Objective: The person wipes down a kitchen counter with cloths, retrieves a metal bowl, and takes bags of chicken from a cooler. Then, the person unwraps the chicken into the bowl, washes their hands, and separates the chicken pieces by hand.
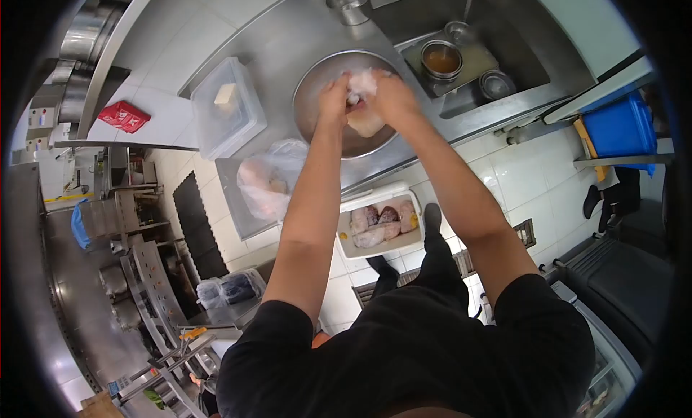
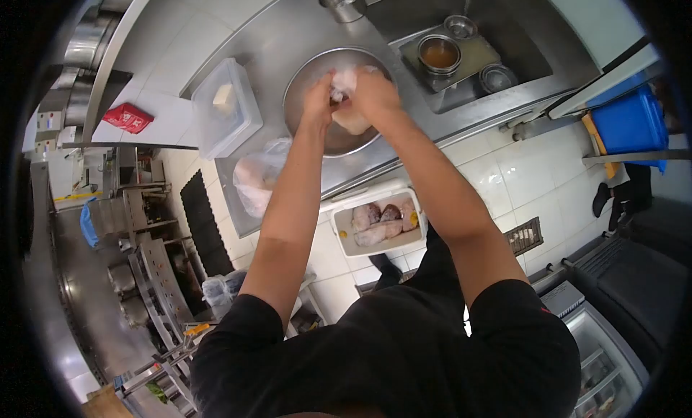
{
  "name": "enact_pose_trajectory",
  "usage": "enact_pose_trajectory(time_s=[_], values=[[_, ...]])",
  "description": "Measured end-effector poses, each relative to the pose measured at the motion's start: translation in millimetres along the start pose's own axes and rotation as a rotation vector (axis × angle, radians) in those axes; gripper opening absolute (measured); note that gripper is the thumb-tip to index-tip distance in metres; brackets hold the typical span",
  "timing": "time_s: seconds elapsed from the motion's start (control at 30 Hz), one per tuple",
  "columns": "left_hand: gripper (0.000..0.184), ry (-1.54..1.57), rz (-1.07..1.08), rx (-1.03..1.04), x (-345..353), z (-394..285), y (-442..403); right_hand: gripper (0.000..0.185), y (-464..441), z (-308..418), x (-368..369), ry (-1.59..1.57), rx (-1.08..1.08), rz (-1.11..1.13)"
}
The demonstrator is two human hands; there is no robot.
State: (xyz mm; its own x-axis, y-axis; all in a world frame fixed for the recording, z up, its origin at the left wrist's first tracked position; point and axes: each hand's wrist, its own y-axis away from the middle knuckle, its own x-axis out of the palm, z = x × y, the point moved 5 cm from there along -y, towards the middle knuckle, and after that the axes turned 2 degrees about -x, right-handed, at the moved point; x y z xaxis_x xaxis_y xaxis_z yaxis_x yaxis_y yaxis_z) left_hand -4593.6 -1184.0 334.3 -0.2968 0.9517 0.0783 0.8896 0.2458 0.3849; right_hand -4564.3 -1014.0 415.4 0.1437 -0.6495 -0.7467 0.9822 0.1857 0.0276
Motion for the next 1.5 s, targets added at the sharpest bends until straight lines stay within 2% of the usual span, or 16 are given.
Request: enact_pose_trajectory(time_s=[0.1, 0.23, 0.33, 0.47, 0.63, 0.73, 0.77, 0.83, 0.87, 0.97, 1.07, 1.17, 1.27, 1.37, 1.43, 1.5], values=[[0.034, -0.237, -0.092, 0.104, -6, 6, -11, 0.047, -12, -21, 30, 0.055, -0.011, 0.151], [0.048, -0.803, -0.248, 0.384, -16, -12, -21, 0.037, -12, 7, 28, 0.062, -0.008, 0.111], [0.035, -0.879, -0.027, 0.205, -8, -29, -4, 0.032, -29, 9, 27, 0.064, -0.040, 0.136], [0.034, -0.722, 0.050, 0.175, -17, -21, -16, 0.031, -40, 22, 8, 0.131, -0.168, 0.111], [0.037, -0.326, 0.233, 0.077, 0, -48, 27, 0.033, -52, 36, -21, 0.132, -0.201, 0.141], [0.037, 0.041, 0.168, -0.072, 3, -58, 40, 0.036, -74, 40, -16, 0.058, -0.344, 0.113], [0.038, 0.017, 0.137, -0.106, 1, -52, 40, 0.038, -84, 39, -6, 0.026, -0.411, 0.117], [0.040, -0.021, 0.076, -0.171, -8, -19, 15, 0.037, -111, 16, 34, 0.054, -0.479, 0.370], [0.051, 0.016, 0.078, -0.150, -13, 1, -2, 0.036, -115, 7, 45, 0.072, -0.505, 0.494], [0.067, -0.017, -0.003, -0.131, -11, 7, -20, 0.031, -85, 2, 10, -0.242, -0.235, 0.639], [0.078, -0.173, -0.014, -0.118, -4, -19, -1, 0.031, -79, -5, 14, -0.397, -0.205, 0.572], [0.069, -0.384, -0.038, -0.111, -11, -21, -7, 0.028, -83, -10, 25, -0.542, -0.194, 0.616], [0.055, -0.939, 0.081, -0.103, 7, -34, 1, 0.032, -77, -14, 27, -0.591, -0.176, 0.649], [0.043, -0.682, -0.066, -0.140, -5, -27, 8, 0.030, -72, -20, 22, -0.616, -0.138, 0.556], [0.045, -0.525, -0.032, -0.163, -14, -31, 7, 0.028, -71, -15, 14, -0.712, -0.190, 0.456], [0.047, -0.315, -0.012, -0.215, -28, -30, 8, 0.028, -71, -5, 10, -0.737, -0.363, 0.286]])
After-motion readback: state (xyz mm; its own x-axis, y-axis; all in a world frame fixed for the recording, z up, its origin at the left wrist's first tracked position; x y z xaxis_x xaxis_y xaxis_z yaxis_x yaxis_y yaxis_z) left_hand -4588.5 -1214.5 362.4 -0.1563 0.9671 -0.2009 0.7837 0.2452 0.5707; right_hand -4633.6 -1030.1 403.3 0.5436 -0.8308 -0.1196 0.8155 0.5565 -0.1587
